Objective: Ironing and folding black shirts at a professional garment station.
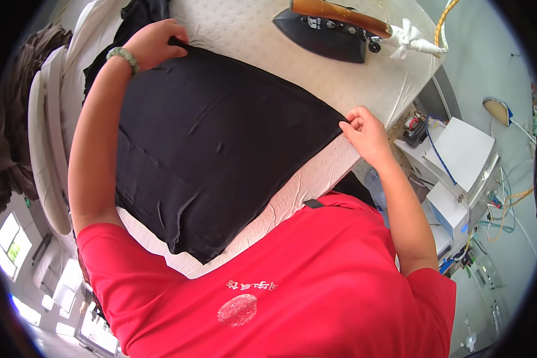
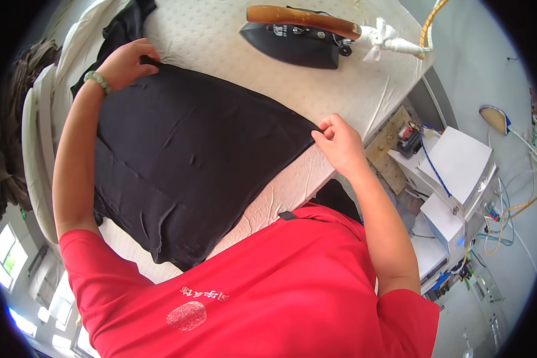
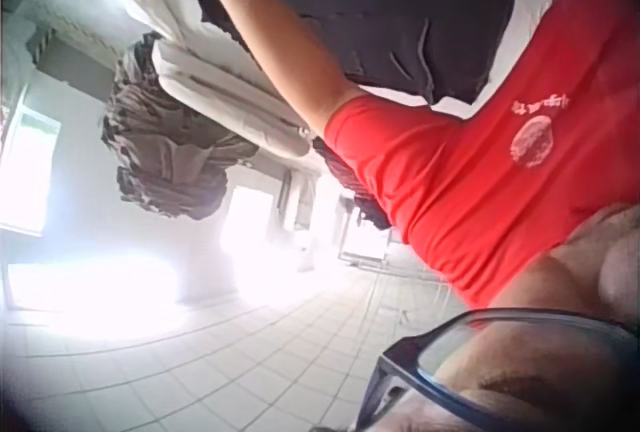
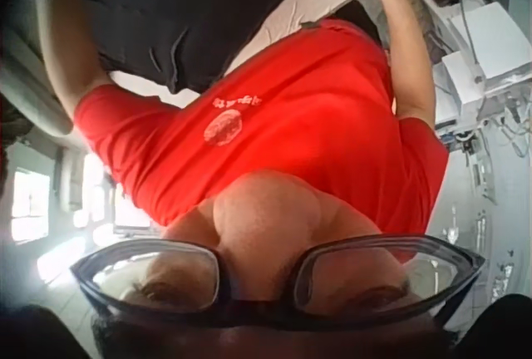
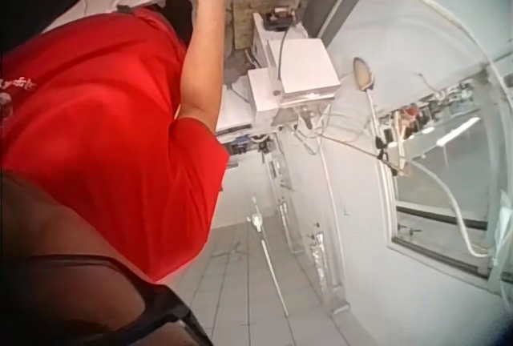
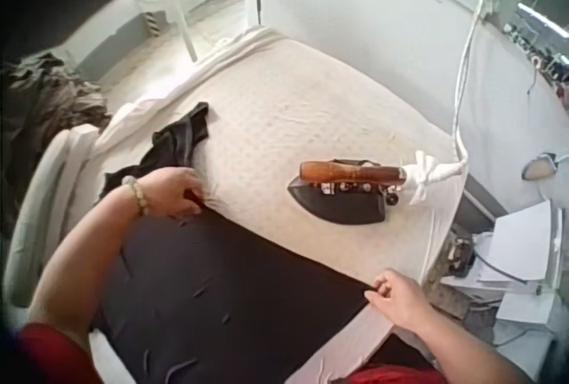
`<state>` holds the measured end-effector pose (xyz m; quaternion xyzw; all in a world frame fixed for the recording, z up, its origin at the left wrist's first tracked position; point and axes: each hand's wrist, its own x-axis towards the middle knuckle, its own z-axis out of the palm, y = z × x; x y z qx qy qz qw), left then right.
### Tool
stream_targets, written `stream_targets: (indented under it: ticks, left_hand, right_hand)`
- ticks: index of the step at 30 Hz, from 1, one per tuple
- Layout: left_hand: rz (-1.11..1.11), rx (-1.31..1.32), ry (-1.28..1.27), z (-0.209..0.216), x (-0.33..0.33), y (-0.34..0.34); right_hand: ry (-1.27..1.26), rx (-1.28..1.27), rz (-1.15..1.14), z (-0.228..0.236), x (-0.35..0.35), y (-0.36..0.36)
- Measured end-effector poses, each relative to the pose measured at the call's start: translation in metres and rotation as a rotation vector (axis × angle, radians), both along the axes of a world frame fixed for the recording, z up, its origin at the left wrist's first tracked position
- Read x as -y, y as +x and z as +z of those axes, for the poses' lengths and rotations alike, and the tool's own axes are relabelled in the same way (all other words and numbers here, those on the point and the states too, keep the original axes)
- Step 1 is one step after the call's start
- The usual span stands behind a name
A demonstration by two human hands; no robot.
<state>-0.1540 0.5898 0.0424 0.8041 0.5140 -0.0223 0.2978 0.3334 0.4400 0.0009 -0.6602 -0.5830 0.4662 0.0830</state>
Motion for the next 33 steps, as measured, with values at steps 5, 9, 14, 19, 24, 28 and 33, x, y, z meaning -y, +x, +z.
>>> stream_targets:
  ticks: [5,9,14,19,24,28,33]
  left_hand:
    - [0.223,0.229,-0.176,-0.003,0.002,-0.011]
    - [0.162,0.075,-0.13,-0.001,0.001,-0.011]
    - [0.17,-0.043,0.137,-0.011,0.005,0.001]
    - [0.21,-0.06,0.297,-0.032,0.016,0.012]
    - [0.231,-0.096,0.371,-0.042,0.018,0.016]
    - [0.276,-0.138,0.44,-0.05,0.02,0.021]
    - [0.413,-0.161,0.59,-0.049,0.036,0.047]
  right_hand:
    - [-0.125,-0.147,-0.142,0.015,-0.003,-0.009]
    - [0.046,0.083,0.101,0.062,0.009,-0.036]
    - [-0.559,-0.381,0.146,0.082,0.029,-0.04]
    - [-0.275,-0.136,0.063,0.024,0.016,-0.013]
    - [-0.136,-0.108,0.114,0.01,0.019,-0.002]
    - [0.061,0.017,0.123,0.014,0.015,-0.001]
    - [0.06,0.051,0.135,0.012,0.013,0.001]
